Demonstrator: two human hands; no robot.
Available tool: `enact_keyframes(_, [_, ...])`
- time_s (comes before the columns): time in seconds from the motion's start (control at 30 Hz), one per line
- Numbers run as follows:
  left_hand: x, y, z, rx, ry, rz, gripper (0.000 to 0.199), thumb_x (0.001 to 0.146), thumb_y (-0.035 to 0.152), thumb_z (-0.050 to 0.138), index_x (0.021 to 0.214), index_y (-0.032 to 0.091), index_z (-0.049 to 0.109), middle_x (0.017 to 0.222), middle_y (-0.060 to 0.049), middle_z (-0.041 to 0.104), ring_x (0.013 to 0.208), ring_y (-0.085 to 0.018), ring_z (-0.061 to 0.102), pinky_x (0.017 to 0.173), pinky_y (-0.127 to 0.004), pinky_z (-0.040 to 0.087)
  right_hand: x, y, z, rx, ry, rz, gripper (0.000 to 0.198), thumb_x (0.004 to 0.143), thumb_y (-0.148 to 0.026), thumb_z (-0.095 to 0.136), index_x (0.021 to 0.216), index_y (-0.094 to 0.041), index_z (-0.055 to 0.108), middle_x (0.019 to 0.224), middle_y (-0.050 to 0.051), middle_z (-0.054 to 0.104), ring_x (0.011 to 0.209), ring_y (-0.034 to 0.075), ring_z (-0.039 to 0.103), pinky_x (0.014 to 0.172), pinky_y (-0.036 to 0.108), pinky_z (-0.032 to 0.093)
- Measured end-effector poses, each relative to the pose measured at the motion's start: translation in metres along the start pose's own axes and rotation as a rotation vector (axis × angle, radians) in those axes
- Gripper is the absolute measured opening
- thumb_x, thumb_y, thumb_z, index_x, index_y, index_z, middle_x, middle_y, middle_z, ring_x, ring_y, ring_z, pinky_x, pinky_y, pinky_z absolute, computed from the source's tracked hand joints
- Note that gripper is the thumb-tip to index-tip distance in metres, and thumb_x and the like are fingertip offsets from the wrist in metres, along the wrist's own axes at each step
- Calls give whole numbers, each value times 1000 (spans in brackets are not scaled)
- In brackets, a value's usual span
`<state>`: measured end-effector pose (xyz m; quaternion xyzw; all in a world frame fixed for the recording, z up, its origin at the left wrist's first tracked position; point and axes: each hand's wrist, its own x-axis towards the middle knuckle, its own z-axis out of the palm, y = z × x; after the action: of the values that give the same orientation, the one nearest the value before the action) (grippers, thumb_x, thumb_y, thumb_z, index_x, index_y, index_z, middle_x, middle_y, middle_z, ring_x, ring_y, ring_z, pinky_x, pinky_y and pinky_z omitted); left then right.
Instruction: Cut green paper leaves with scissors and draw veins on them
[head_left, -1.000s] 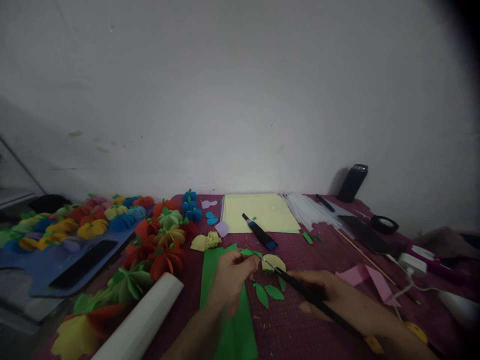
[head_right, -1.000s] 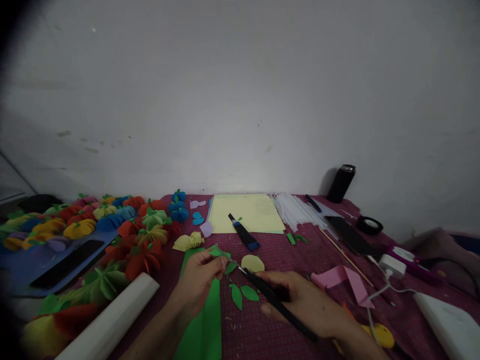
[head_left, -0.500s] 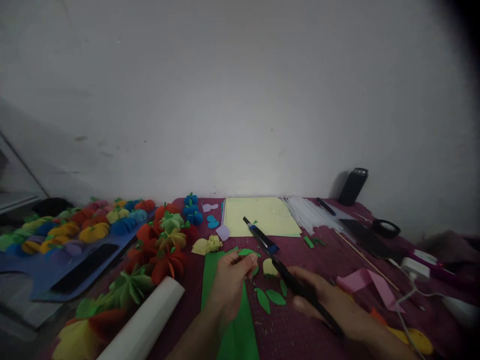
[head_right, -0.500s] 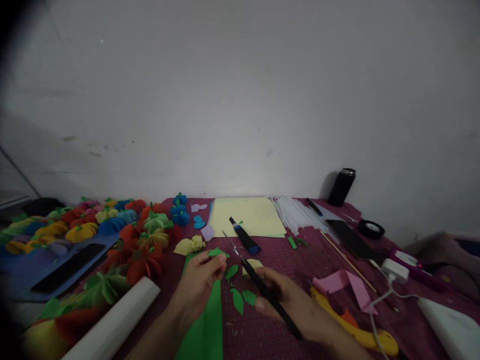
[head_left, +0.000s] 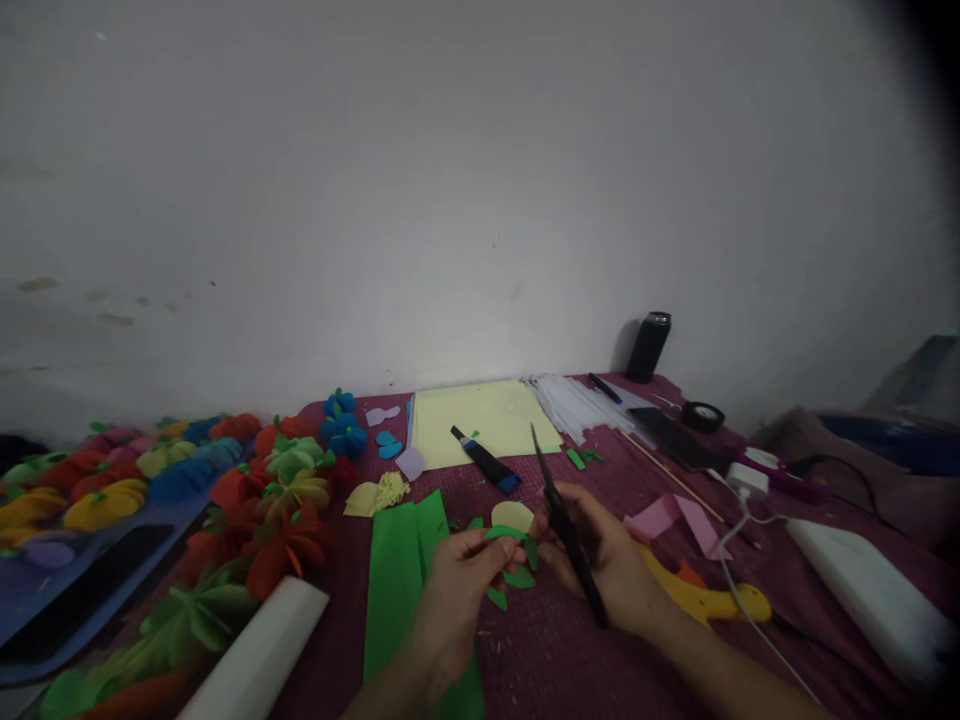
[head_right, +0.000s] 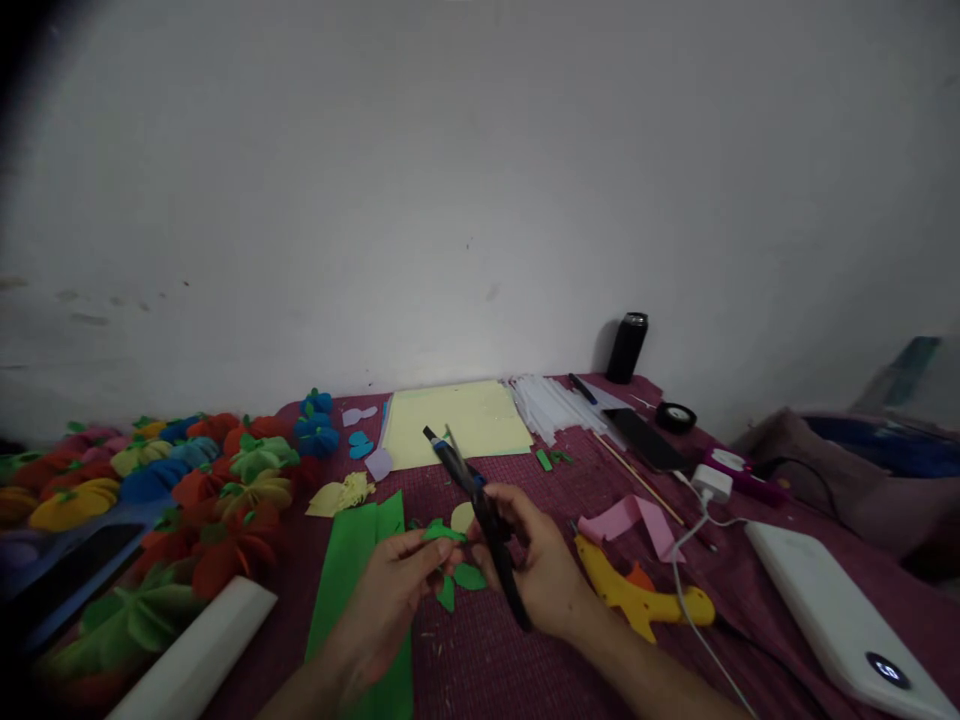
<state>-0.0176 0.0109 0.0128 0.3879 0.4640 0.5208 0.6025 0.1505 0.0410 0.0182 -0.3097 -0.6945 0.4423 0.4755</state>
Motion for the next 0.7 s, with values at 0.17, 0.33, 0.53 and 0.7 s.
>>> enact_keyframes(0.17, [2,-2,1,57,-16,17,23,73,36,69,68,14,71,68,-4,65,62,-13,50,58,-23,33,-2,5,0,-116,-14,-70,40,80,-12,58,114,-27,44,89,1,61,79,16,61,73,28,49])
enact_keyframes(0.33, [1,-1,1,150,8,55,23,72,36,66,67,14,71,66,-5,65,60,-14,48,56,-24,32,1,3,-1,-129,-41,-59,38,78,-13,61,111,-26,45,86,-1,60,75,15,60,68,26,48])
enact_keyframes(0.53, [-2,0,4,220,0,71,22,69,35,66,66,14,72,60,-1,60,56,-12,43,55,-24,29,3,-3,2,-198,-52,-43,37,74,-16,65,107,-22,50,85,0,62,74,15,59,66,25,46])
enact_keyframes(0.7, [-1,-2,5,255,-14,58,23,72,34,64,64,13,70,56,0,56,54,-11,41,53,-24,29,4,-4,3,-182,-53,24,33,74,-17,64,104,-21,52,84,1,62,73,15,57,66,26,45])
